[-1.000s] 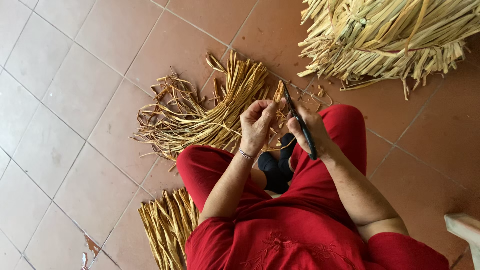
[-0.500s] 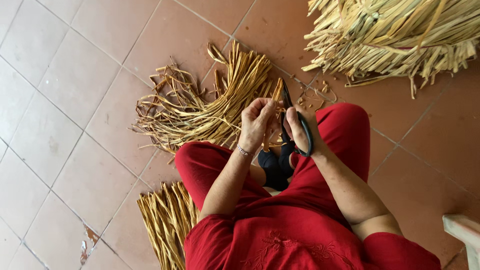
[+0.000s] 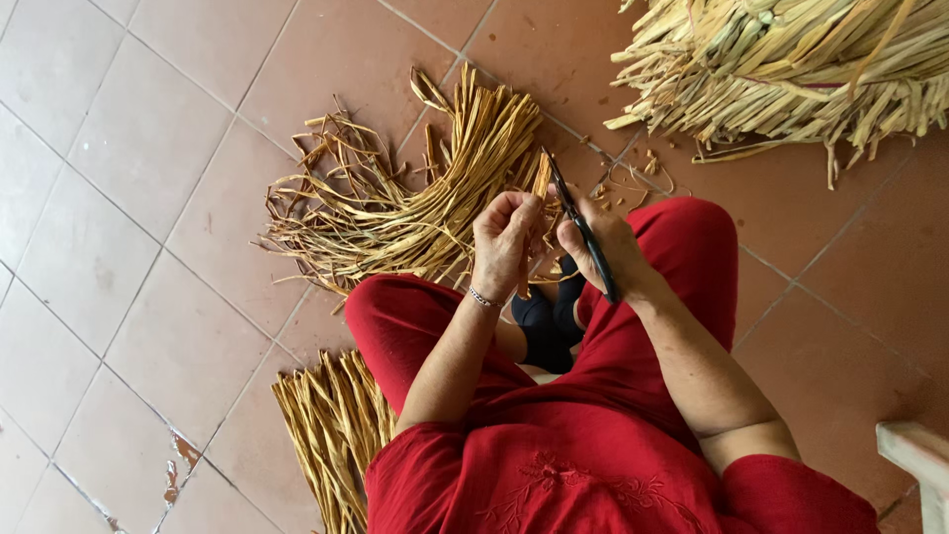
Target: The person sits on a tiled floor and uses shears to cut bundles of dried plant material into smaller pieces. The person repeatedly picks up the material, cuts it, and places the cut pieces onto a pile on the floor.
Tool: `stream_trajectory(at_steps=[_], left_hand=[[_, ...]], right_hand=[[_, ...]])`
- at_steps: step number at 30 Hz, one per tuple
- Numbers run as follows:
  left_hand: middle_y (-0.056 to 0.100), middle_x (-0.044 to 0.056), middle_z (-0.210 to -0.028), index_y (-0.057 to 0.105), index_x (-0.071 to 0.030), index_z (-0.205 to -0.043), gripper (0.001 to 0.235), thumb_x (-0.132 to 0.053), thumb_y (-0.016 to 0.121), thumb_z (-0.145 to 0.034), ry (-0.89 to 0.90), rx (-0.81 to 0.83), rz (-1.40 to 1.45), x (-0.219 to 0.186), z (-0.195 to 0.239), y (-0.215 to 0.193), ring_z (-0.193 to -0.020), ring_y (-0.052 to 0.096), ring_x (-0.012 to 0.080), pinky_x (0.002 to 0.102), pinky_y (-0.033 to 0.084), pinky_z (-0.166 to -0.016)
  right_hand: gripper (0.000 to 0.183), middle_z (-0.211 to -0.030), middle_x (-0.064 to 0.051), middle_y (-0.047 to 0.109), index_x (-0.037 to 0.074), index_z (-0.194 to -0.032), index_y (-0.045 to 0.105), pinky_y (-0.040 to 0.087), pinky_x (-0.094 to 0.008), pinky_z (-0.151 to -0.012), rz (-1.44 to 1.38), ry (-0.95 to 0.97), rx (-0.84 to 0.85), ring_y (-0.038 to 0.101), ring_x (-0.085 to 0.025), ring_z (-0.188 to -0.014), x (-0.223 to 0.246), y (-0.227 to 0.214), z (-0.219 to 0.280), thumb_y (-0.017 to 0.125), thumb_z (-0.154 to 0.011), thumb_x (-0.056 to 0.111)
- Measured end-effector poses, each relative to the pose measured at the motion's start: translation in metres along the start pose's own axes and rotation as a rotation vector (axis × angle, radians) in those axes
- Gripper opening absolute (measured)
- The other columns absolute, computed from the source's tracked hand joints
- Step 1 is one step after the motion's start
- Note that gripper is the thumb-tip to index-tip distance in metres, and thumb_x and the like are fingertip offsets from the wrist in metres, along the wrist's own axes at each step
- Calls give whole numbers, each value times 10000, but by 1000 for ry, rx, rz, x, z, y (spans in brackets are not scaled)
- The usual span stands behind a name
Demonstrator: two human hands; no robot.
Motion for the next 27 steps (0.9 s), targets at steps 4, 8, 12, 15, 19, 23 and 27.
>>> stream_trajectory(at_steps=[4,8,12,15,19,23,27], left_hand=[[675,34,-798,643,3,-1034,226,-223,644,-1044,-2,20,-41,1,3,-1,-582,575,63,217,497,-525],[673,49,-765,650,-1,-1033,238,-238,644,-1023,-51,48,-118,17,4,-9,-552,593,83,239,516,-478],[644,46,-767,649,-3,-1043,241,-243,642,-1055,-94,64,-133,43,22,-21,-581,590,89,237,500,-488],[648,14,-722,565,-94,-989,215,-303,539,-1031,-177,-163,-84,46,-2,-52,-498,570,85,247,499,-401],[611,17,-655,615,-80,-1055,176,-247,632,-1001,43,-469,-126,41,-64,-122,-442,472,71,226,366,-342],[572,-13,-629,704,-92,-1084,170,-215,683,-968,-144,-557,-248,76,-129,-193,-439,440,46,201,356,-354],[707,-36,-687,793,-113,-961,182,-235,659,-975,-129,-493,-800,125,-220,-222,-513,525,64,235,422,-434]], right_hand=[[761,-721,-38,589,50,-1398,563,494,-345,-585,-27,-14,-28,633,-164,-642,-3,1,2,374,-1026,687],[694,-730,31,543,57,-1304,598,427,-260,-531,-339,55,-107,526,-88,-598,-29,5,-4,383,-1059,669],[664,-710,58,468,46,-1283,577,333,-202,-463,-676,180,-187,396,-42,-537,-58,-19,-19,413,-1061,650],[711,-758,31,499,23,-1372,535,361,-204,-521,-616,203,-159,440,-53,-585,-71,-40,-27,411,-1066,653],[752,-807,6,546,6,-1413,519,403,-211,-596,-650,269,-143,476,-61,-632,-81,-43,-32,397,-1073,665],[732,-797,-13,542,0,-1410,515,398,-224,-585,-654,320,-138,482,-74,-624,-85,-41,-33,411,-1077,644],[702,-781,-24,540,-8,-1413,493,402,-227,-551,-622,266,-113,471,-77,-594,-75,-36,-33,442,-1069,603]])
Point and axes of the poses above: each hand's wrist, its own z-axis away from the middle knuckle, its own y-axis out of the palm, x = y × z, the point moved 1 cm from there along -z, towards the middle knuckle
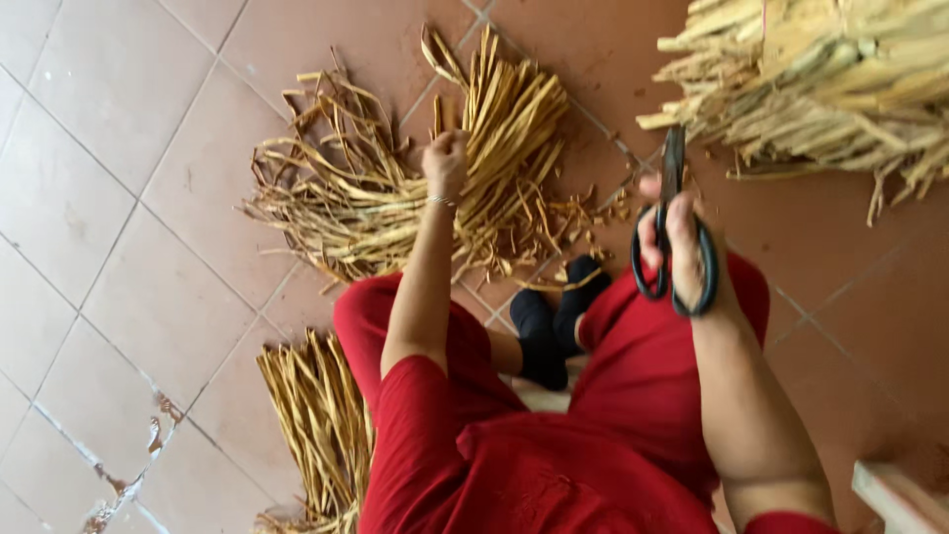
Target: The person sits on a tiled floor and uses shears to cut bundles of dried plant material into smaller pieces. The person repeatedly picks up the material, cuts it, and places the cut pieces onto a pile on the floor.
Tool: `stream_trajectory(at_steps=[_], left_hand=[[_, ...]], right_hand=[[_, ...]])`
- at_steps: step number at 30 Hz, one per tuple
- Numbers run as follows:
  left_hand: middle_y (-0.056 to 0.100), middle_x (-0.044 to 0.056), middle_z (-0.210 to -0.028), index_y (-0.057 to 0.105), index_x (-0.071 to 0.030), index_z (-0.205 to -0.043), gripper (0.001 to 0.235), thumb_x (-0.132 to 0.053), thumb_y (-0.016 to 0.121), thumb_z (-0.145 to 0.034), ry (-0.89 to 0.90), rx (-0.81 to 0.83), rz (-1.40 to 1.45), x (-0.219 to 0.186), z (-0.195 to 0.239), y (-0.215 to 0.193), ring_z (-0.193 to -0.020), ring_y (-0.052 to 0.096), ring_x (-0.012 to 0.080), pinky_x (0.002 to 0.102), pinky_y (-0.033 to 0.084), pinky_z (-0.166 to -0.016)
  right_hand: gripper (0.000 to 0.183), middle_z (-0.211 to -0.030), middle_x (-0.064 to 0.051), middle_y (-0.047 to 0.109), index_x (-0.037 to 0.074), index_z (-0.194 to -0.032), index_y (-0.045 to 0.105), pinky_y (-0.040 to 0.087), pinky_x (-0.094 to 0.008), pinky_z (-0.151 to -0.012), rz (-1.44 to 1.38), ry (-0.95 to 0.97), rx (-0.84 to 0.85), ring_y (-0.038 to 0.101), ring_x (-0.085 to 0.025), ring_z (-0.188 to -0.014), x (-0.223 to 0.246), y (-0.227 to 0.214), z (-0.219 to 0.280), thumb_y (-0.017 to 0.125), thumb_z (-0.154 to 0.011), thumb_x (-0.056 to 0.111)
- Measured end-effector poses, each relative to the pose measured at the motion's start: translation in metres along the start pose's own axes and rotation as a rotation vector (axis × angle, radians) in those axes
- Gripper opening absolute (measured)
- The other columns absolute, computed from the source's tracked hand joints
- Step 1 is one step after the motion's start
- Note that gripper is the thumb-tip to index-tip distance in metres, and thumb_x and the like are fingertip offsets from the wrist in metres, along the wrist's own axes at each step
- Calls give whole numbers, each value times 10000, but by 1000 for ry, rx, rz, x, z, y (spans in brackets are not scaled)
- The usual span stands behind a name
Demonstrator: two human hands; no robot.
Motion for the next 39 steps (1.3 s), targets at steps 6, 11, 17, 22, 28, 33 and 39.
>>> stream_trajectory(at_steps=[6,11,17,22,28,33,39], left_hand=[[686,206,-1017,762,-48,-914,247,-218,848,-757,309,-179,-551,7,-72,73,-972,665,397,461,553,-874],[557,203,-1300,663,-53,-1119,475,-255,876,-745,-22,4,-693,14,-101,111,-1140,608,371,439,528,-961],[639,152,-1213,698,-87,-1049,397,-302,865,-760,-8,43,-741,16,-113,112,-1153,604,341,467,529,-927],[753,101,-953,716,-37,-1003,373,-342,860,-843,52,220,-123,4,-89,72,-803,691,218,365,570,-745],[674,13,-751,659,-61,-1103,220,-230,704,-970,40,430,600,-58,6,-6,-477,516,73,224,398,-389],[604,-16,-649,630,-58,-1126,256,-267,695,-993,119,461,579,-126,117,-61,-433,476,61,240,400,-358],[673,17,-872,604,-45,-1210,302,-162,736,-965,122,502,808,-141,241,-66,-648,619,85,245,532,-548]], right_hand=[[732,-829,-25,546,-24,-1448,475,424,-218,-546,-9,-16,100,495,-71,-621,9,7,-1,464,-1051,592],[746,-871,-37,549,-31,-1460,473,432,-223,-587,-34,30,93,497,-77,-659,17,8,-6,465,-1048,591],[761,-845,-27,556,-23,-1462,485,444,-217,-576,-25,19,118,503,-70,-650,20,10,-14,447,-1046,612],[722,-859,-41,545,-28,-1448,483,433,-236,-562,-58,80,114,494,-78,-652,10,11,-13,490,-1035,565],[588,-777,-5,546,-11,-1416,490,412,-211,-483,75,54,81,473,-54,-564,-15,16,-18,493,-1049,448],[508,-844,-5,589,-42,-1400,548,439,-217,-551,34,-20,5,526,-64,-641,-24,45,-17,711,-978,188],[555,-972,-40,695,-3,-1379,513,552,-211,-731,-52,-302,-61,670,-92,-833,5,92,4,784,-897,43]])
Point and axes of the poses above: each hand's wrist, its own z-axis away from the middle knuckle, its own y-axis out of the palm, x = y × z, the point moved 1 cm from there along -z, towards the middle knuckle
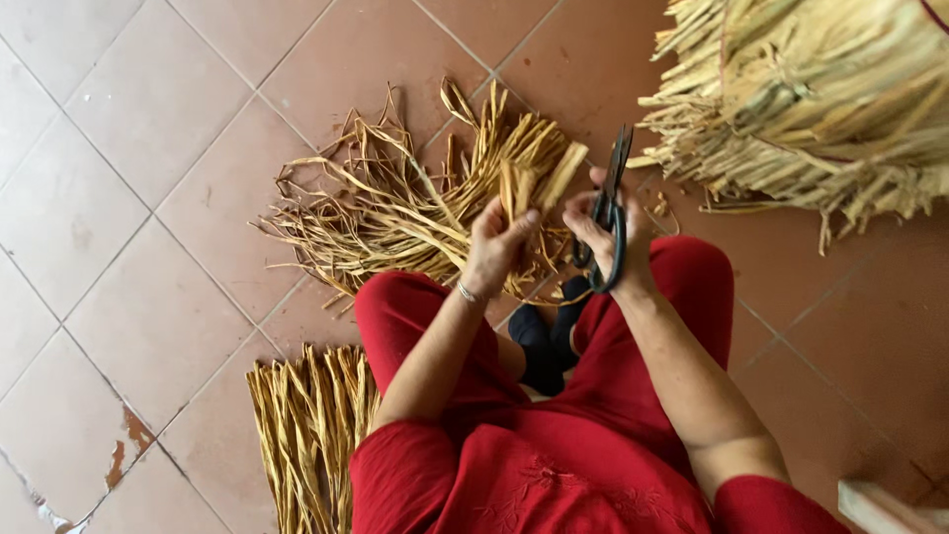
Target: The person sits on a tiled floor and uses shears to cut bundles of dried plant material into smaller pieces. The person repeatedly picks up the material, cuts it, and places the cut pieces onto a pile on the floor.
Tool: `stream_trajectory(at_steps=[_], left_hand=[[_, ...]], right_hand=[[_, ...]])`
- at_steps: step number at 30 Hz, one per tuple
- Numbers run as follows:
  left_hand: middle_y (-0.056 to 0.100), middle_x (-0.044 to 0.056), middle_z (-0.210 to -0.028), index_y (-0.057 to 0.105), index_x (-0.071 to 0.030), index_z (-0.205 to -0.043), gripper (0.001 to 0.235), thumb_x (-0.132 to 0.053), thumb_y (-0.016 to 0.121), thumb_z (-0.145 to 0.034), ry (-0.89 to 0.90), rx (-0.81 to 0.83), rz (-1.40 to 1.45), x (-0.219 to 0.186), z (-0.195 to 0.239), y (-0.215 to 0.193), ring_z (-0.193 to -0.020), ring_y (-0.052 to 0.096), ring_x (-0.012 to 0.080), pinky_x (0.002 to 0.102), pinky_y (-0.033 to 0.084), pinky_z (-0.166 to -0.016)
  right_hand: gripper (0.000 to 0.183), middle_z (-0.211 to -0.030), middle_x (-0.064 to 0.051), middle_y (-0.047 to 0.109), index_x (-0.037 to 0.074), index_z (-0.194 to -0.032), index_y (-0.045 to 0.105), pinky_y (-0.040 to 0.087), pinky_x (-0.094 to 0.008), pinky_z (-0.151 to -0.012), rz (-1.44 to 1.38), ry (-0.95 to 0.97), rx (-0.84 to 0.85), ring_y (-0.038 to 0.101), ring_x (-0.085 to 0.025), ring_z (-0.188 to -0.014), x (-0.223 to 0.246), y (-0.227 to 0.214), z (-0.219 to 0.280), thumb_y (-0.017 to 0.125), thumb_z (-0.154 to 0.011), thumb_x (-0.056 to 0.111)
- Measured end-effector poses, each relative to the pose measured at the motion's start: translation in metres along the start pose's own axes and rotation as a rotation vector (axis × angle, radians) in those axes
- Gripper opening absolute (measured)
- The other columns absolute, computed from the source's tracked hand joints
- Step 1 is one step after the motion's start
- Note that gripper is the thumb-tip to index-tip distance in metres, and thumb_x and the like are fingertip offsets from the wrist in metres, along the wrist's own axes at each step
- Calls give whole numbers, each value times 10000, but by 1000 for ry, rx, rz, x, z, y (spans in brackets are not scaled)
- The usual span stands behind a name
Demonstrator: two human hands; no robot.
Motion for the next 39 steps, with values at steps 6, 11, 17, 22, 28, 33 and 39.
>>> stream_trajectory(at_steps=[6,11,17,22,28,33,39], left_hand=[[616,19,-932,591,-21,-1266,261,-114,712,-1054,124,96,106,6,58,21,-670,524,49,192,442,-552],[689,8,-1007,544,-58,-1197,207,-192,550,-1040,146,21,61,-23,77,22,-801,665,50,209,554,-626],[648,13,-868,572,-32,-1263,237,-163,625,-1073,210,143,3,-17,88,37,-575,568,57,208,470,-485],[654,31,-770,613,-11,-1192,234,-154,678,-1018,139,81,42,-28,94,38,-511,601,85,239,499,-419],[694,27,-843,672,-18,-1157,204,-144,687,-997,149,-33,134,-29,91,37,-609,630,74,242,520,-459],[624,4,-733,677,-23,-1129,188,-156,699,-998,142,-42,97,-19,87,39,-508,563,71,232,478,-401],[624,9,-694,667,-17,-1136,196,-156,690,-999,145,-42,99,-14,84,38,-502,552,63,227,468,-400]], right_hand=[[534,-938,-40,684,37,-1350,581,555,-225,-637,30,-55,-82,647,-88,-731,32,21,31,796,-862,11],[549,-928,-45,691,33,-1363,608,552,-217,-654,193,-177,35,638,-79,-739,49,17,49,812,-856,-16],[537,-900,-21,702,26,-1370,589,543,-207,-664,172,-184,45,651,-60,-748,51,21,64,809,-880,5],[569,-875,26,614,12,-1488,526,455,-188,-637,138,-181,146,536,-45,-723,35,5,64,730,-1049,311],[876,-977,9,611,-14,-1575,422,472,-244,-655,377,-112,379,541,-73,-773,43,-9,89,469,-1038,677],[881,-818,-43,614,9,-1517,488,500,-288,-630,593,-83,318,605,-127,-691,62,-3,99,410,-998,718],[877,-871,-80,654,-9,-1491,473,550,-331,-656,728,-236,319,688,-206,-748,75,5,95,361,-1020,722]])
Point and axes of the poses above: each hand's wrist, its own z-axis away from the middle knuckle, its own y-axis out of the palm, x = y × z, the point moved 1 cm from there along -z, towards the middle knuckle
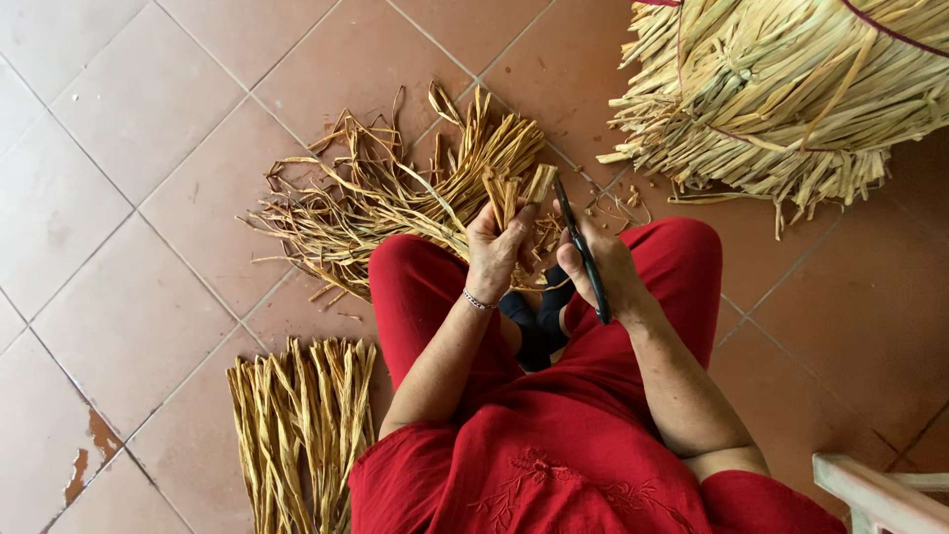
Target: The person sits on a tiled floor and uses shears to cut bundles of dried plant material into smaller pieces. The person repeatedly picks up the material, cuts it, and places the cut pieces onto a pile on the floor.
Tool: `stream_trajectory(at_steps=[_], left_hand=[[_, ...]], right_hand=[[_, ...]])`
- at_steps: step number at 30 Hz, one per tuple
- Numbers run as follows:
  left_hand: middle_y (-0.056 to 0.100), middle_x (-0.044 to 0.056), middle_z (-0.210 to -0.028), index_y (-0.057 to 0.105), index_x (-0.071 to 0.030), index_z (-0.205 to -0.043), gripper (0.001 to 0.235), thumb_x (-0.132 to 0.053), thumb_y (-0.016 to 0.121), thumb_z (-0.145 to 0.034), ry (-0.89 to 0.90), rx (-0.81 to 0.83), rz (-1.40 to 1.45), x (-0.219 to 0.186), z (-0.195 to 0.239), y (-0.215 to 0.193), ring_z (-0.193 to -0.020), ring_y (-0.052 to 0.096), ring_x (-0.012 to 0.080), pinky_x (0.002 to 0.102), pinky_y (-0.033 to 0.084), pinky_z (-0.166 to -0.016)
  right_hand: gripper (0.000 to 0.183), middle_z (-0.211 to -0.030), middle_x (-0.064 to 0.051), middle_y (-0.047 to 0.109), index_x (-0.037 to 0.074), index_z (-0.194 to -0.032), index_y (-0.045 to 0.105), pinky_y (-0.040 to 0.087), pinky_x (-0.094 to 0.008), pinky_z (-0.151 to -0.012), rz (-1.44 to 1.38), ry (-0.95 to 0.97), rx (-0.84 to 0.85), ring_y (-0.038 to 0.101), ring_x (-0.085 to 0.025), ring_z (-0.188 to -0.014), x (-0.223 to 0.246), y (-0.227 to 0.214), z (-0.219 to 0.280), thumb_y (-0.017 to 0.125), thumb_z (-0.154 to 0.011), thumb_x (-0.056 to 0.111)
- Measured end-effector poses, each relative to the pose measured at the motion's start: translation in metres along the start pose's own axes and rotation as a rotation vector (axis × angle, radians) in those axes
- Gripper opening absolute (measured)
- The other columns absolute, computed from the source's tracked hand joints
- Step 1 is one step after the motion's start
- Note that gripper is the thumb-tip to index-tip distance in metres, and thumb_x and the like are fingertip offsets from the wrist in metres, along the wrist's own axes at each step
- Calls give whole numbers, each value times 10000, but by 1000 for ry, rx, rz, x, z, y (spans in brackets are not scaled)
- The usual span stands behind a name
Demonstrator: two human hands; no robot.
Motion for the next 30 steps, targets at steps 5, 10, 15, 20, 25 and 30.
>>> stream_trajectory(at_steps=[5,10,15,20,25,30], left_hand=[[619,16,-697,661,8,-1133,202,-150,689,-1010,-8,31,-20,6,1,5,-502,553,69,226,460,-402],[623,18,-696,661,5,-1134,209,-163,677,-1011,-34,38,3,11,0,6,-503,563,71,225,464,-402],[640,26,-726,649,-11,-1146,205,-171,670,-1021,-1,70,1,12,-1,5,-522,582,73,229,485,-427],[663,28,-760,652,-6,-1149,199,-160,676,-1024,7,36,14,13,-2,-2,-541,589,67,217,488,-448],[688,35,-796,658,-6,-1144,190,-149,687,-1022,32,37,12,18,-5,-5,-558,579,60,209,478,-472],[669,25,-784,667,-2,-1131,179,-147,687,-1028,40,43,-13,20,-5,-2,-567,570,62,209,475,-489]], right_hand=[[816,-769,-76,625,26,-1463,513,518,-359,-587,7,76,-15,663,-216,-659,2,-1,1,360,-1017,693],[792,-688,-88,574,34,-1437,538,485,-371,-544,9,94,-27,622,-223,-586,-6,1,6,349,-1014,676],[749,-715,-69,620,63,-1405,566,516,-363,-563,70,108,-45,660,-219,-619,-17,11,8,307,-1040,663],[783,-814,-68,672,19,-1493,486,568,-347,-612,55,-20,-41,703,-220,-693,-10,5,6,305,-1075,656],[803,-759,-70,657,31,-1477,499,562,-346,-582,14,60,13,693,-201,-648,-3,0,6,330,-1034,679],[780,-677,-93,623,51,-1427,547,525,-359,-541,-6,166,-12,671,-204,-587,-5,3,9,349,-1009,679]])
Point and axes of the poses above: each hand's wrist, its own z-axis away from the middle knuckle, its own y-axis out of the palm, x = y × z, the point moved 1 cm from there along -z, towards the middle knuckle
